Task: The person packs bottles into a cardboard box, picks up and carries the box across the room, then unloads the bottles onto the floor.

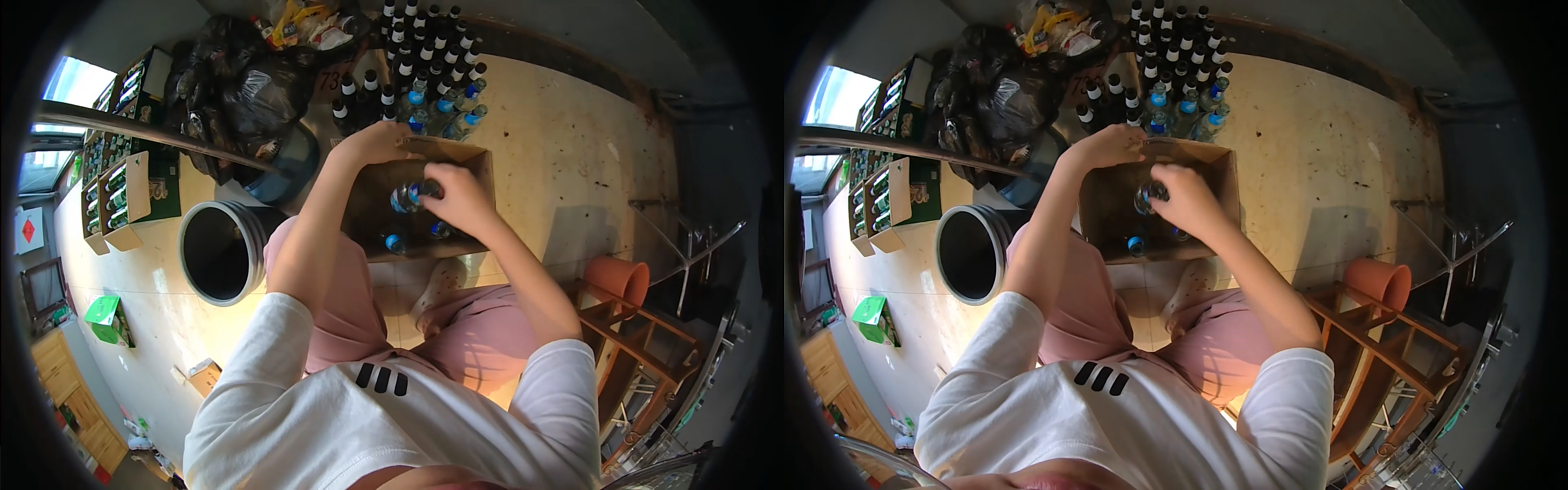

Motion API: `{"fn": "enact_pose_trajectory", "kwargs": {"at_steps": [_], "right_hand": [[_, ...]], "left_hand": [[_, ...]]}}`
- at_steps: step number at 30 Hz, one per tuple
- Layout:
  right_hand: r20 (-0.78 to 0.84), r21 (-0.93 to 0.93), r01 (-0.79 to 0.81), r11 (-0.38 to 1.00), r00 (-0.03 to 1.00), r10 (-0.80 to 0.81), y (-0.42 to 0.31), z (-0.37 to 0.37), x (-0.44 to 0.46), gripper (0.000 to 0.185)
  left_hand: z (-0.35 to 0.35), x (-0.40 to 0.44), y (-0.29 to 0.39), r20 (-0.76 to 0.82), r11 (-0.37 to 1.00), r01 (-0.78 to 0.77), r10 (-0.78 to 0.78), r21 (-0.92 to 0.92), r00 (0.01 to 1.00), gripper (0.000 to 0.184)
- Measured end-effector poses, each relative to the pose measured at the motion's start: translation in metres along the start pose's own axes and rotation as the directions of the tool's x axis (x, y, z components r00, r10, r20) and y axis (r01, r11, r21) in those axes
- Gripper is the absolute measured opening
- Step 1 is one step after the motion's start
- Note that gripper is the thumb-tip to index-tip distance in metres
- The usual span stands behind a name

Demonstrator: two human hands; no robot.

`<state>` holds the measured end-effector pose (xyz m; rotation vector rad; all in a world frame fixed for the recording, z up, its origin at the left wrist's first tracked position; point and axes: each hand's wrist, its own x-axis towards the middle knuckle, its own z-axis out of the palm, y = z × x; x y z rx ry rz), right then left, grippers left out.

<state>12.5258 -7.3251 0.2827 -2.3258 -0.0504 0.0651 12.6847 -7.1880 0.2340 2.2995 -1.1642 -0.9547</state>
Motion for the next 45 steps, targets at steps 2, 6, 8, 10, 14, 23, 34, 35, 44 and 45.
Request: {"fn": "enact_pose_trajectory", "kwargs": {"at_steps": [2,6,8,10,14,23,34,35,44,45], "right_hand": [[-0.071,0.06,-0.147,0.987,0.986,0.151,-0.027,-0.037,0.003,0.024],[-0.452,0.177,-0.09,0.98,0.877,0.162,-0.037,-0.075,0.01,0.026],[-0.522,0.186,-0.055,0.981,0.84,0.146,-0.036,-0.084,0.016,0.025],[-0.573,0.136,-0.026,0.99,0.814,0.1,-0.034,-0.083,0.023,0.024],[-0.631,-0.019,-0.004,1.0,0.775,-0.009,-0.018,-0.079,0.036,0.023],[-0.586,-0.097,-0.07,0.993,0.81,0.0,0.015,-0.073,0.046,0.024],[-0.507,-0.076,-0.118,0.99,0.86,0.063,0.057,-0.039,0.064,0.026],[-0.493,-0.071,-0.126,0.99,0.867,0.074,0.063,-0.035,0.066,0.027],[-0.35,-0.103,-0.211,0.972,0.922,0.163,0.119,0.008,0.079,0.032],[-0.35,-0.101,-0.21,0.972,0.923,0.163,0.129,0.014,0.08,0.032]], "left_hand": [[-0.001,0.003,0.0,-0.16,0.96,-0.129,0.09,-0.247,0.983,0.043],[0.0,0.004,-0.002,-0.247,0.995,-0.084,0.068,-0.056,0.967,0.04],[0.022,0.013,-0.021,-0.255,0.999,-0.006,0.019,0.051,0.967,0.041],[0.034,0.022,-0.027,-0.28,0.985,0.07,-0.024,0.155,0.96,0.042],[0.058,0.039,-0.031,-0.254,0.966,0.156,-0.1,0.207,0.962,0.05],[0.055,0.036,-0.019,-0.03,0.975,0.101,-0.097,0.198,0.995,0.042],[0.045,0.025,-0.015,0.066,0.986,0.084,-0.094,0.143,0.993,0.047],[0.045,0.025,-0.016,0.08,0.986,0.093,-0.105,0.142,0.991,0.049],[0.044,0.019,-0.004,0.049,0.949,0.149,-0.169,0.276,0.984,0.067],[0.043,0.018,-0.002,0.05,0.949,0.151,-0.171,0.278,0.984,0.067]]}}
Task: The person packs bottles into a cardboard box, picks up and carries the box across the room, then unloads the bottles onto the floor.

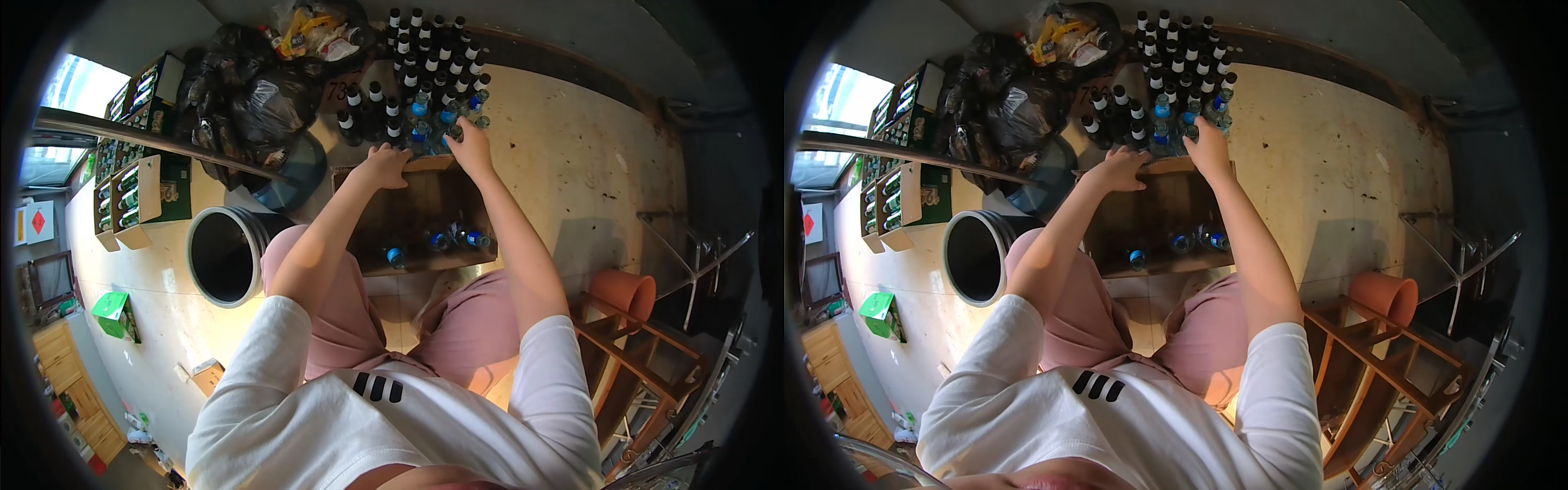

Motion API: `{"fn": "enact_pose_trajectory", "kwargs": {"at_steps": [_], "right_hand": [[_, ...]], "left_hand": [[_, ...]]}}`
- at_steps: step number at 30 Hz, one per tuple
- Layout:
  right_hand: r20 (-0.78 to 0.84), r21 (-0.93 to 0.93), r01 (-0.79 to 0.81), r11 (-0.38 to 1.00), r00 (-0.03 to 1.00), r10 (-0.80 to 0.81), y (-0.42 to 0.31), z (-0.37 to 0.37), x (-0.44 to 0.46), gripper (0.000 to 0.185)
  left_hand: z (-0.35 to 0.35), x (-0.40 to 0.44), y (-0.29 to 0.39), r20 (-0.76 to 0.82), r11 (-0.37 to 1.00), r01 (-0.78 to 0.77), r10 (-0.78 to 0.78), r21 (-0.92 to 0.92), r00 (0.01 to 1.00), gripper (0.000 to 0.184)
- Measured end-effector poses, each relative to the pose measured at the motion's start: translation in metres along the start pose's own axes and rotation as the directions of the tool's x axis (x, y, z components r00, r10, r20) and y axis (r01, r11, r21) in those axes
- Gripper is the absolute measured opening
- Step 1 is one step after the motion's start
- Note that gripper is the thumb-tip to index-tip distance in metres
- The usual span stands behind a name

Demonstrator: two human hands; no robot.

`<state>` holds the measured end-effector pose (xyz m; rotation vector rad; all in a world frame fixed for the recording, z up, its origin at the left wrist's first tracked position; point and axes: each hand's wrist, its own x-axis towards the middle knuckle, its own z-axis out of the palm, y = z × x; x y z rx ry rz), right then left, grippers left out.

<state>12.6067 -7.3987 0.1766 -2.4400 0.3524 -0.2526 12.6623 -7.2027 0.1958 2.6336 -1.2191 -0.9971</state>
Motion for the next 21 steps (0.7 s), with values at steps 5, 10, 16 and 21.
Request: {"fn": "enact_pose_trajectory", "kwargs": {"at_steps": [5,10,16,21], "right_hand": [[-0.038,0.011,0.083,0.996,0.996,-0.083,0.024,0.024,0.001,0.03],[-0.027,0.017,0.031,0.999,0.999,-0.031,0.034,0.03,0.004,0.032],[0.109,-0.016,-0.199,0.98,0.974,0.199,0.033,0.01,-0.004,0.046],[0.103,-0.299,-0.138,0.944,0.979,0.176,0.005,-0.029,-0.044,0.047]], "left_hand": [[0.009,-0.004,-0.005,-0.141,1.0,-0.013,0.01,-0.015,0.99,0.07],[0.009,-0.003,-0.009,-0.157,0.999,0.001,-0.007,-0.039,0.988,0.069],[0.005,-0.003,-0.004,-0.222,0.998,-0.01,-0.003,-0.059,0.975,0.066],[0.009,0.002,0.019,-0.408,0.988,-0.154,0.13,-0.028,0.904,0.06]]}}
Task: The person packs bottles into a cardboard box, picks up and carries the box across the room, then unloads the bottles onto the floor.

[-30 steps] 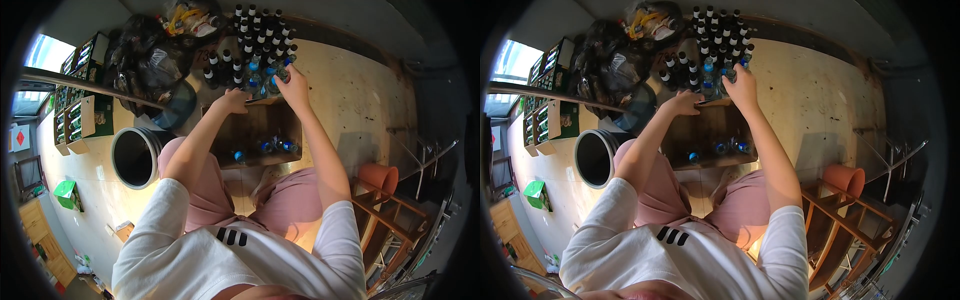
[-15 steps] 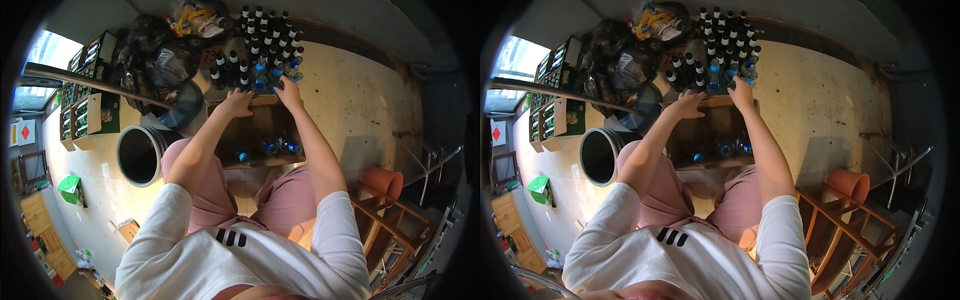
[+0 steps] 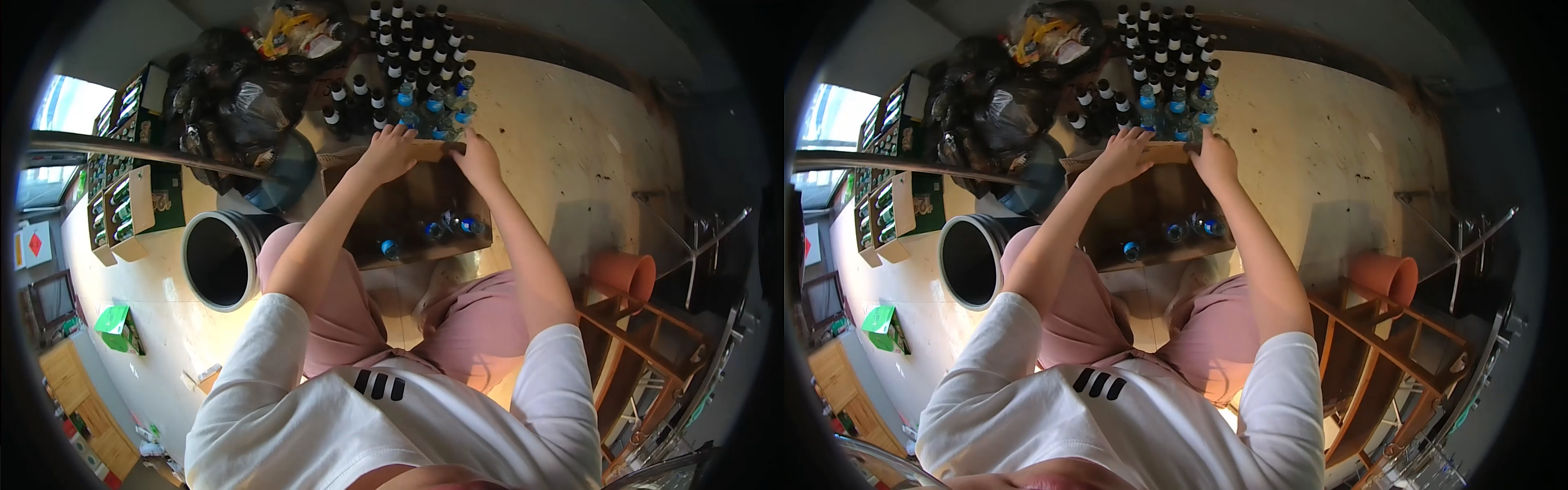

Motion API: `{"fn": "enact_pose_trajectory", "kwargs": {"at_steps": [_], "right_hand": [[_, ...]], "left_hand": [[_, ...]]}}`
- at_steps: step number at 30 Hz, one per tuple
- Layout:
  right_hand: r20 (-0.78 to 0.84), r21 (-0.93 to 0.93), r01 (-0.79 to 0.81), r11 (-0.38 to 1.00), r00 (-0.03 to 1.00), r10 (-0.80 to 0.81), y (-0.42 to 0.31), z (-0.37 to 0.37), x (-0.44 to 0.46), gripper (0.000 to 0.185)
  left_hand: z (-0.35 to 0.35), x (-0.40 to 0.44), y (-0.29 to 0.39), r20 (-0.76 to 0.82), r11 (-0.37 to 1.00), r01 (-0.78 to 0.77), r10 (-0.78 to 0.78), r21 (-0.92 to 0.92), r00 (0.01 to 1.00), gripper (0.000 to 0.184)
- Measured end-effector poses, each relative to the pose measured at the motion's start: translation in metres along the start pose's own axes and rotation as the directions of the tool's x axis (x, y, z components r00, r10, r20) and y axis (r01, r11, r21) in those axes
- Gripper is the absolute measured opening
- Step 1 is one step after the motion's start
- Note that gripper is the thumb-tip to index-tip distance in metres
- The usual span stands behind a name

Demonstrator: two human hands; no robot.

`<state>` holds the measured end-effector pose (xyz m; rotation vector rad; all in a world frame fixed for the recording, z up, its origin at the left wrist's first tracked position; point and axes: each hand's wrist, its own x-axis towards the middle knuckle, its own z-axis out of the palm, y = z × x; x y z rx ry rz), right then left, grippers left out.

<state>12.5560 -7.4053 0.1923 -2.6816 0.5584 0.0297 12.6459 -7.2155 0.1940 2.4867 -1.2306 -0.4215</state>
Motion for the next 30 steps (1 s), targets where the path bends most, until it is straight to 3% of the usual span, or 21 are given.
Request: {"fn": "enact_pose_trajectory", "kwargs": {"at_steps": [2,3,6,8,9,10,12,13,17,19,24,30], "right_hand": [[0.143,-0.072,0.018,0.997,0.99,-0.008,-0.002,-0.014,-0.022,0.044],[0.291,-0.127,-0.001,0.992,0.956,0.038,0.0,-0.017,-0.034,0.044],[0.603,-0.306,0.039,0.951,0.781,0.162,0.004,-0.017,-0.065,0.047],[0.661,-0.383,0.105,0.918,0.725,0.193,0.005,-0.009,-0.079,0.048],[0.719,-0.377,0.137,0.916,0.666,0.196,0.006,-0.006,-0.083,0.035],[0.718,-0.376,0.131,0.917,0.667,0.199,0.013,0.008,-0.089,0.035],[0.412,-0.381,0.01,0.925,0.897,0.161,0.019,0.028,-0.103,0.025],[0.391,-0.324,0.021,0.946,0.913,0.114,0.02,0.028,-0.104,0.027],[0.365,-0.242,0.014,0.97,0.928,0.078,0.002,0.004,-0.097,0.021],[0.262,-0.146,0.053,0.988,0.965,-0.013,-0.005,-0.001,-0.091,0.017],[0.103,-0.054,-0.045,0.998,0.993,0.051,-0.023,-0.052,-0.077,0.012],[-0.098,0.128,-0.064,0.99,0.992,0.077,-0.05,-0.147,-0.06,0.024]], "left_hand": [[-0.001,0.004,0.011,-0.043,0.989,-0.121,0.118,-0.09,0.992,0.055],[-0.002,0.005,0.017,-0.041,0.987,-0.132,0.129,-0.095,0.991,0.055],[0.001,0.008,0.028,-0.02,0.968,-0.202,0.202,-0.149,0.979,0.051],[0.007,0.01,0.031,-0.045,0.968,-0.226,0.222,-0.113,0.974,0.049],[0.009,0.011,0.031,-0.041,0.966,-0.232,0.229,-0.115,0.973,0.049],[0.01,0.012,0.03,-0.028,0.967,-0.232,0.23,-0.109,0.973,0.049],[0.012,0.012,0.028,-0.012,0.967,-0.233,0.233,-0.104,0.972,0.049],[0.014,0.013,0.028,-0.024,0.966,-0.238,0.237,-0.1,0.971,0.05],[0.016,0.013,0.029,-0.028,0.964,-0.246,0.244,-0.098,0.969,0.05],[0.018,0.013,0.03,-0.039,0.962,-0.254,0.251,-0.1,0.967,0.05],[0.008,0.015,0.032,-0.021,0.968,-0.219,0.218,-0.121,0.976,0.049],[0.001,0.017,0.029,-0.107,0.964,-0.203,0.187,-0.169,0.977,0.048]]}}
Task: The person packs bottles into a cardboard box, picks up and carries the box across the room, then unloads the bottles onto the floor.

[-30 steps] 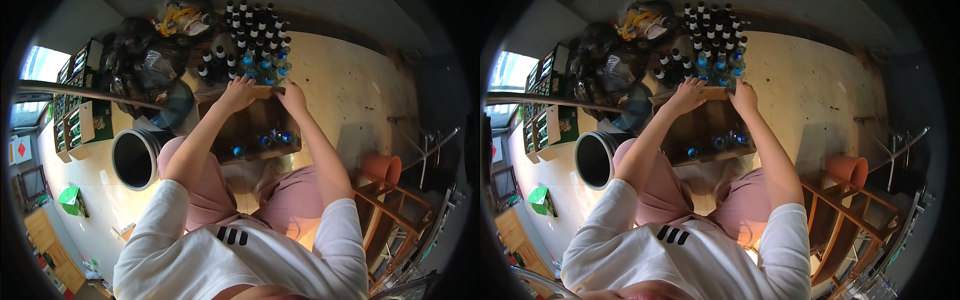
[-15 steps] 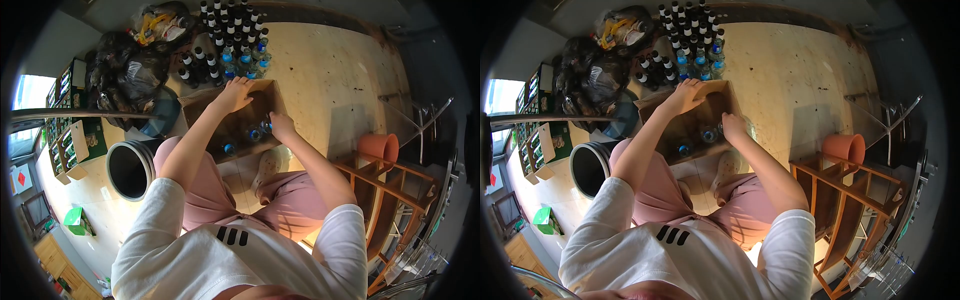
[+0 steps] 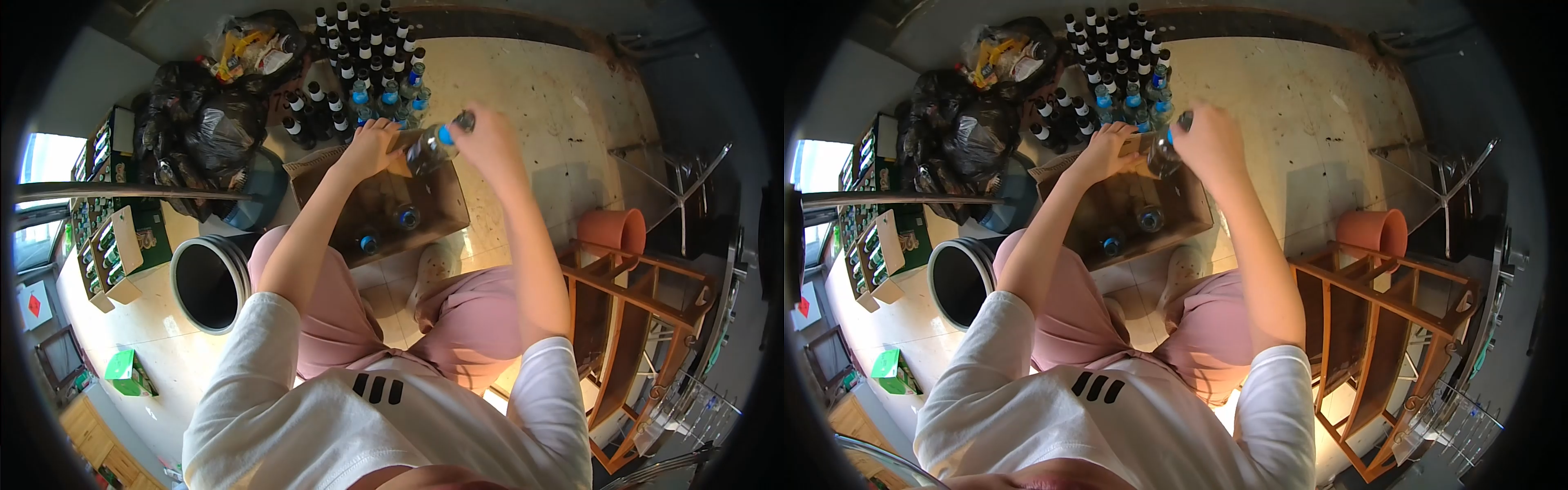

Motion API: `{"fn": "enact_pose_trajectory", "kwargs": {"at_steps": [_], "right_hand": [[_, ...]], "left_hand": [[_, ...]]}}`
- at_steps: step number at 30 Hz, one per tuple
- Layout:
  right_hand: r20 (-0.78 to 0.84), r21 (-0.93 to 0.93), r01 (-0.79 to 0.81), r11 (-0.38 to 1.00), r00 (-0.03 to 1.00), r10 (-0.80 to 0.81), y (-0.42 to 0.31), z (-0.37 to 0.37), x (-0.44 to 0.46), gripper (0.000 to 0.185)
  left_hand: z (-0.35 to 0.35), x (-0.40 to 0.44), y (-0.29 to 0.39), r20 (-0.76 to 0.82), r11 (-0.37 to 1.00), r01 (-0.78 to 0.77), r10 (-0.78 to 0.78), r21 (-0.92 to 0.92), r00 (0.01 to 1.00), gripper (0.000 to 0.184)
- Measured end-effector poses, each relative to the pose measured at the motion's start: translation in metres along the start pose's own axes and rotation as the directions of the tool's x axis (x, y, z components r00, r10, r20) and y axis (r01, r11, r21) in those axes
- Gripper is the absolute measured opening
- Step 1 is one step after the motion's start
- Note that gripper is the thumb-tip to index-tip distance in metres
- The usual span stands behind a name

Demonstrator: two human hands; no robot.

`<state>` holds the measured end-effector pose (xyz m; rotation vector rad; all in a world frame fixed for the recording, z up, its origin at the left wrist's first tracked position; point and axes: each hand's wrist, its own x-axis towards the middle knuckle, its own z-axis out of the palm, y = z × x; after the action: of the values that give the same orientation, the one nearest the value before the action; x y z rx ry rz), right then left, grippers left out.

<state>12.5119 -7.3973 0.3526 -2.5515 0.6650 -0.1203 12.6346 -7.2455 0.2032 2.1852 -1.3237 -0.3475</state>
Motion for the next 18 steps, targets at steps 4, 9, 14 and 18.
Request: {"fn": "enact_pose_trajectory", "kwargs": {"at_steps": [4,9,14,18], "right_hand": [[-0.288,0.055,-0.003,0.998,0.957,0.019,-0.017,-0.024,0.013,0.023],[-0.408,0.002,0.032,0.999,0.913,-0.028,-0.011,-0.016,0.035,0.025],[-0.445,-0.023,-0.01,1.0,0.895,-0.002,0.021,0.006,0.054,0.027],[-0.377,-0.101,-0.068,0.993,0.926,0.026,0.05,0.029,0.072,0.028]], "left_hand": [[-0.004,-0.001,-0.004,0.003,0.999,0.027,-0.027,0.018,1.0,0.048],[-0.008,-0.004,-0.009,0.004,0.999,0.018,-0.019,0.037,1.0,0.05],[-0.012,-0.007,-0.014,0.037,0.997,0.057,-0.059,0.054,0.998,0.048],[-0.015,-0.007,-0.015,0.047,0.993,0.091,-0.094,0.069,0.994,0.049]]}}
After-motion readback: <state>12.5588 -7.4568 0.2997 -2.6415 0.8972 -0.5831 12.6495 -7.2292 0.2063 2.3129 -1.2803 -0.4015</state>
